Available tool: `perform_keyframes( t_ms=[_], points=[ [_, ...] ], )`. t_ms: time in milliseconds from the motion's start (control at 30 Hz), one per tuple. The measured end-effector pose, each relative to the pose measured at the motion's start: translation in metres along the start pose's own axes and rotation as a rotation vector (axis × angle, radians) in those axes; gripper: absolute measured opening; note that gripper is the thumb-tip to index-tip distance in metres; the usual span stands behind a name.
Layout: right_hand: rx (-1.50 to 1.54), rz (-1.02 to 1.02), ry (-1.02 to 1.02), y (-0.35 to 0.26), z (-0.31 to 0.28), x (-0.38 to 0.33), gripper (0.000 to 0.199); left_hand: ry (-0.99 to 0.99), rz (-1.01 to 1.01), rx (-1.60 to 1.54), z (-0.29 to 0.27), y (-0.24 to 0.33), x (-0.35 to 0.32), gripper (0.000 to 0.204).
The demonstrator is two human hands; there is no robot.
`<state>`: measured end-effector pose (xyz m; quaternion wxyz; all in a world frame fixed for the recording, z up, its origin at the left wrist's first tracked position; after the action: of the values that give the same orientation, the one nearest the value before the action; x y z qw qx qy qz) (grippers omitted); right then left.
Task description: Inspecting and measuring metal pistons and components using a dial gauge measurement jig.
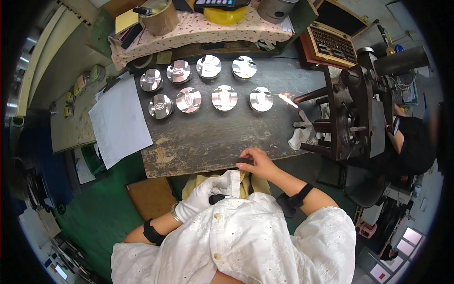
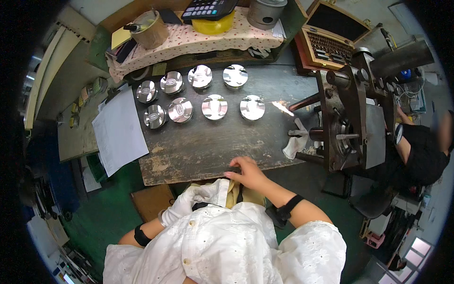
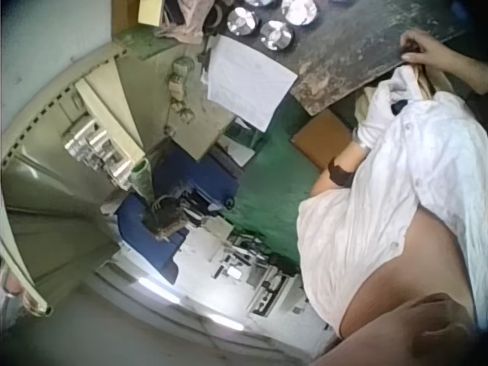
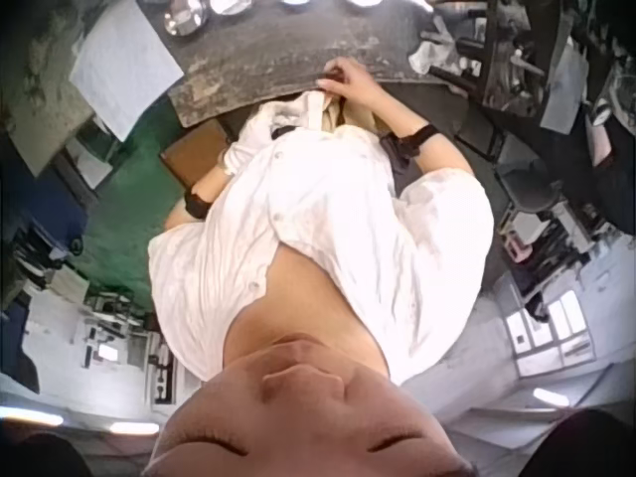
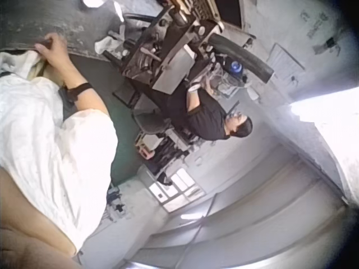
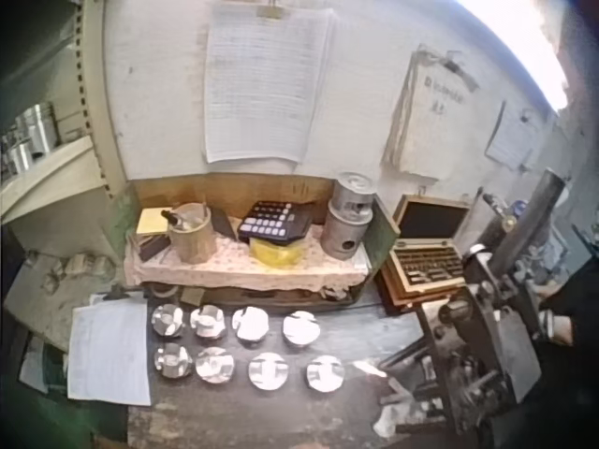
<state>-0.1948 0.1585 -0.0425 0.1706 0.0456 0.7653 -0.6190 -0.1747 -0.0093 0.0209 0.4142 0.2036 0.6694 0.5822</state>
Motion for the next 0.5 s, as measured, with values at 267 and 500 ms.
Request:
perform_keyframes(
  t_ms=[267, 500],
  points=[
    [0.148, 0.555, -0.539, 0.008, 0.038, -0.081, 0.020, 0.116, 0.011, -0.150, -0.009, 0.002, 0.000, 0.064],
    [0.633, 0.465, -0.561, -0.023, 0.050, -0.073, 0.025, 0.011, -0.220, 0.089, 0.003, -0.012, 0.012, 0.065]
  ],
)
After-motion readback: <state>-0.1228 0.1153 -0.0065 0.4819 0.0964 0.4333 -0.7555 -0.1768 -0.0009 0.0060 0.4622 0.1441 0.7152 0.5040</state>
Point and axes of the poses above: each hand's wrist, its own x-axis towards the middle knuckle, its own z-axis out of the palm, y = z × x, the point moved 10 cm from there along x, towards the middle knuckle, and after that the axes turned 12 degrees about x, right-handed, at the moved point
